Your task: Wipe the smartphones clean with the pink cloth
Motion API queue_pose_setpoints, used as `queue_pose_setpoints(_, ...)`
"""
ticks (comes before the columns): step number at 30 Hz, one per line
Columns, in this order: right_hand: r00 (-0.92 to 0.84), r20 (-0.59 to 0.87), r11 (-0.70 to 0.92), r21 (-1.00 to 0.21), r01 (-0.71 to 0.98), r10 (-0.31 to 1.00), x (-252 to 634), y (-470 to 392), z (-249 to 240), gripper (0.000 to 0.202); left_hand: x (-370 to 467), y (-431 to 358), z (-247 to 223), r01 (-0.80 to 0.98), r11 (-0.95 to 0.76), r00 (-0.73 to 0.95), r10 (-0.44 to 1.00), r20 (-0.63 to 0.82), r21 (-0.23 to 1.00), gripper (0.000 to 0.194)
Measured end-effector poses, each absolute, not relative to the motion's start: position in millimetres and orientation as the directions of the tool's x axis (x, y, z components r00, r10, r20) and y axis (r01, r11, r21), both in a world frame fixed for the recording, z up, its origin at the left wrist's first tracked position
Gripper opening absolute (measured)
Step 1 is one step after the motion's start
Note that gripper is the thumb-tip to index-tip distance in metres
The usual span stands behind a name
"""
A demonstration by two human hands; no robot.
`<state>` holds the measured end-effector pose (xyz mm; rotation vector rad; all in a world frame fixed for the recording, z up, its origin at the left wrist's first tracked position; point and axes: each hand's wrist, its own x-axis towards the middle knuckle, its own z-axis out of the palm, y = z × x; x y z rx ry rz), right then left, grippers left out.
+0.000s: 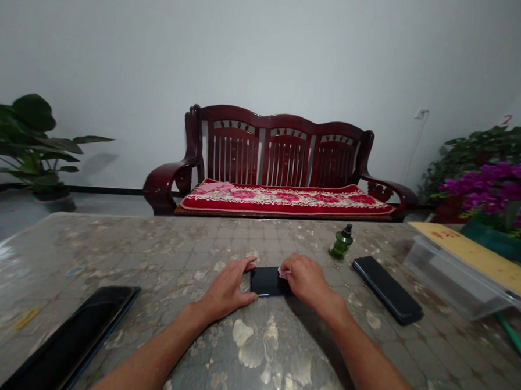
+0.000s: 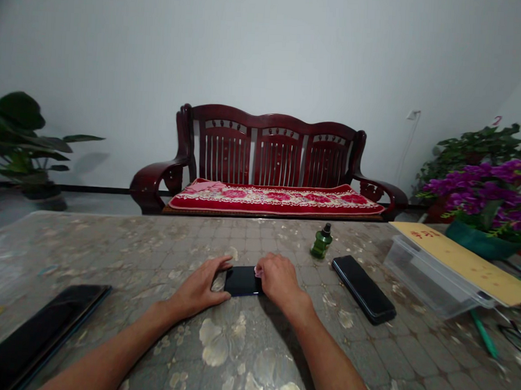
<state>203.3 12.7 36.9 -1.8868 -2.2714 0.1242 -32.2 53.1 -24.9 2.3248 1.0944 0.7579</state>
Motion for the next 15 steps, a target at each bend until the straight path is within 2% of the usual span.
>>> queue_pose_setpoints(4, -0.122, 0.151, 0.143, -0.139, 0.98, 0.981, 199.5, 13.7, 30.8, 0.024, -31.7, 52.1, -22.9, 0.551, -0.574, 0.532, 0.801, 0.275, 0.606, 0.082)
queue_pose_setpoints(9, -0.281, 0.164, 0.309, -0.186, 0.932, 0.946, 191.5, 11.7, 27.1, 0.025, -31.6, 51.6, -22.6, 0.548, -0.581, 0.531, 0.797, 0.287, 0.602, 0.083)
queue_pose_setpoints(15, -0.19, 0.189, 0.22, -0.149, 0.964, 0.963, 189.4, 15.3, 24.8, 0.024, -31.3, 52.0, -23.1, 0.546, -0.576, 0.527, 0.801, 0.284, 0.609, 0.082)
